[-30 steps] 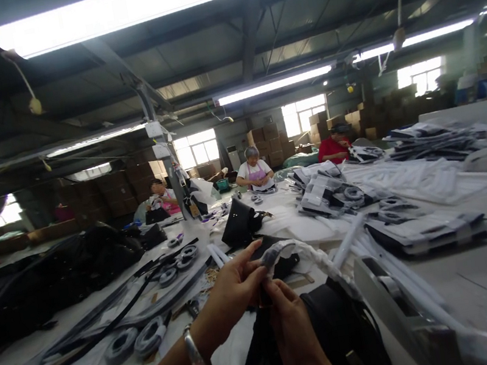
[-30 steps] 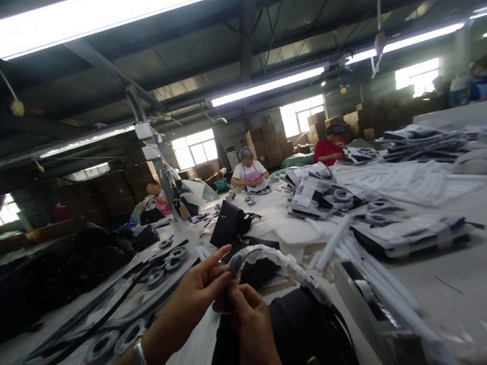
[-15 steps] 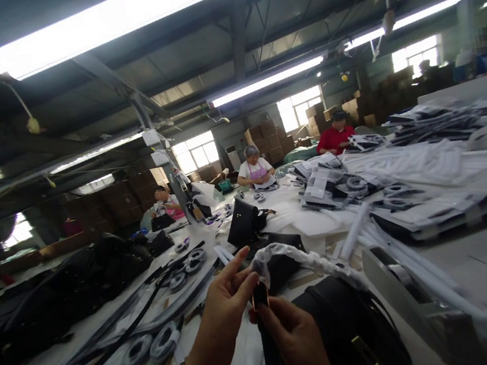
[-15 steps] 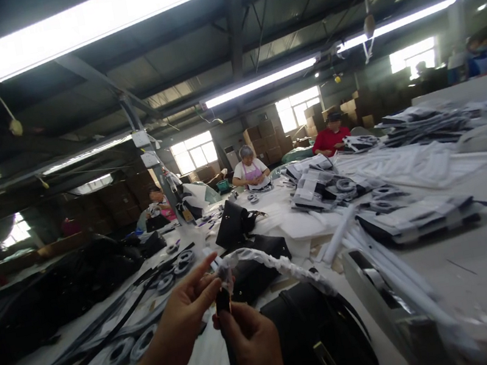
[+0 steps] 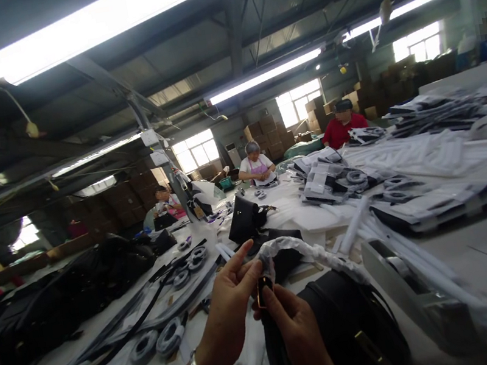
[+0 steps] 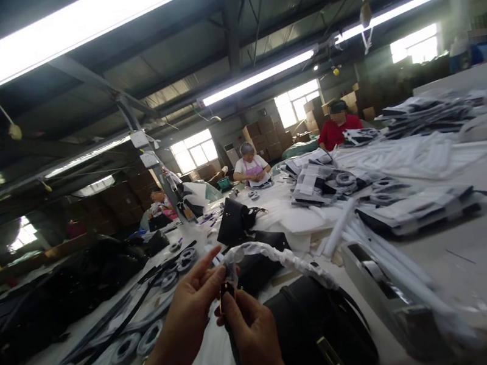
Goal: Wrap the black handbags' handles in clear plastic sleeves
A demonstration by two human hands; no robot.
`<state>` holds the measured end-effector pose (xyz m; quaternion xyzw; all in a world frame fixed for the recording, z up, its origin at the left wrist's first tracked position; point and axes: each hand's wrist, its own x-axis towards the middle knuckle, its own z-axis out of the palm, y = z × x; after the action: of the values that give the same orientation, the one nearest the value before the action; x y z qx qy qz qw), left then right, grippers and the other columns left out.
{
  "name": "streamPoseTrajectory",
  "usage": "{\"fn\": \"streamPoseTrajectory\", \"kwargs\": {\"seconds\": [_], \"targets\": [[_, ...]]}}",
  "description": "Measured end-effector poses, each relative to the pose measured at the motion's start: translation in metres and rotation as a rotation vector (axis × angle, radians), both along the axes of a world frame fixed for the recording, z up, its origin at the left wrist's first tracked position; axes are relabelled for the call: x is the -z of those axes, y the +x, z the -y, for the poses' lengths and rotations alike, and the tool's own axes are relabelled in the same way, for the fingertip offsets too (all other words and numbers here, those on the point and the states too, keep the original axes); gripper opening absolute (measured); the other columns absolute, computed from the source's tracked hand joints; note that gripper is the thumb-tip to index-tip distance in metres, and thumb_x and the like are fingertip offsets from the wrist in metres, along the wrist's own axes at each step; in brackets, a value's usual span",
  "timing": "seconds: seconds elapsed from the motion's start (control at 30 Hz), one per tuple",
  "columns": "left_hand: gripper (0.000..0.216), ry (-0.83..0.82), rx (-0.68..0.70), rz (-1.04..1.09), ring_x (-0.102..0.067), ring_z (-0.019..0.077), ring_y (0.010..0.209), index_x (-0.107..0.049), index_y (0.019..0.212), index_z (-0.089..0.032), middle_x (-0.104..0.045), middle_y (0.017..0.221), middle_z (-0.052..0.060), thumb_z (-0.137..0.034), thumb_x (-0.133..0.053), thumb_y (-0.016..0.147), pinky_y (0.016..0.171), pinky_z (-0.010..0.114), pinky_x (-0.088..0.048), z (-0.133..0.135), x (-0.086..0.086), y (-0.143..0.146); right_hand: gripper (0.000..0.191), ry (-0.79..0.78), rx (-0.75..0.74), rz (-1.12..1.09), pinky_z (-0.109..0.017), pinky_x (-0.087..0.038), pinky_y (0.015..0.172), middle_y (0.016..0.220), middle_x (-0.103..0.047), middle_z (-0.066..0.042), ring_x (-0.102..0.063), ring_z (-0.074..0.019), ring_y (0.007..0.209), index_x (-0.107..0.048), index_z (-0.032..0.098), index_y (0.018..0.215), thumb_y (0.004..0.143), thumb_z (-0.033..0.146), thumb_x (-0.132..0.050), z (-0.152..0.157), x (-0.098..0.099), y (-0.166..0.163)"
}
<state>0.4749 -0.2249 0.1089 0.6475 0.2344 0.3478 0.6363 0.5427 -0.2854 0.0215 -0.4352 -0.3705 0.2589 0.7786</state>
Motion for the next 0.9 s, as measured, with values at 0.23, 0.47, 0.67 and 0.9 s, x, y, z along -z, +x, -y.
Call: {"fn": "streamPoseTrajectory", "kwargs": {"seconds": [0.23, 0.47, 0.67, 0.9], "targets": [[0.067, 0.054, 0.009, 0.004, -0.047, 0.0095, 0.047, -0.049, 0.139, -0.022, -0.058, 0.069, -0.002, -0.044, -0.072, 0.081, 0.034, 0.018, -0.039, 0.007, -0.003, -0.002, 0.040, 0.058, -0.016, -0.098, -0.024, -0.041, 0.063, 0.068, -0.062, -0.002, -0.054, -0.0148, 0.067, -0.067, 0.015, 0.077, 0.093, 0.050, -0.051, -0.001, -0.007, -0.002], [0.064, 0.116, -0.054, -0.016, -0.050, 0.0082, 0.054, -0.051, 0.138, -0.021, -0.070, 0.089, 0.005, -0.036, -0.074, 0.080, 0.040, 0.016, -0.040, 0.021, 0.006, -0.006, 0.040, 0.076, -0.068, -0.131, -0.024, -0.043, 0.061, 0.068, -0.063, -0.003, -0.055, -0.0143, 0.064, -0.069, 0.014, 0.084, 0.093, 0.050, -0.052, 0.004, -0.005, -0.004], [0.065, 0.127, -0.089, -0.029, -0.066, 0.0161, 0.081, -0.049, 0.139, -0.023, -0.073, 0.103, 0.007, -0.029, -0.076, 0.080, 0.065, 0.020, -0.053, 0.029, 0.008, -0.013, 0.036, 0.136, -0.186, -0.140, -0.030, -0.049, 0.075, 0.087, -0.072, -0.007, -0.064, -0.0196, 0.078, -0.072, 0.016, 0.098, 0.092, 0.047, -0.054, 0.012, 0.000, -0.002], [0.070, 0.175, -0.122, 0.014, -0.068, 0.0216, 0.096, -0.046, 0.141, -0.024, -0.070, 0.116, 0.010, -0.029, -0.077, 0.079, 0.075, 0.025, -0.055, 0.036, 0.013, -0.016, 0.050, 0.075, -0.090, -0.017, -0.031, -0.053, 0.074, 0.087, -0.075, -0.005, -0.068, -0.0226, 0.079, -0.055, 0.017, 0.130, 0.085, 0.036, -0.065, 0.023, -0.001, 0.000]]}}
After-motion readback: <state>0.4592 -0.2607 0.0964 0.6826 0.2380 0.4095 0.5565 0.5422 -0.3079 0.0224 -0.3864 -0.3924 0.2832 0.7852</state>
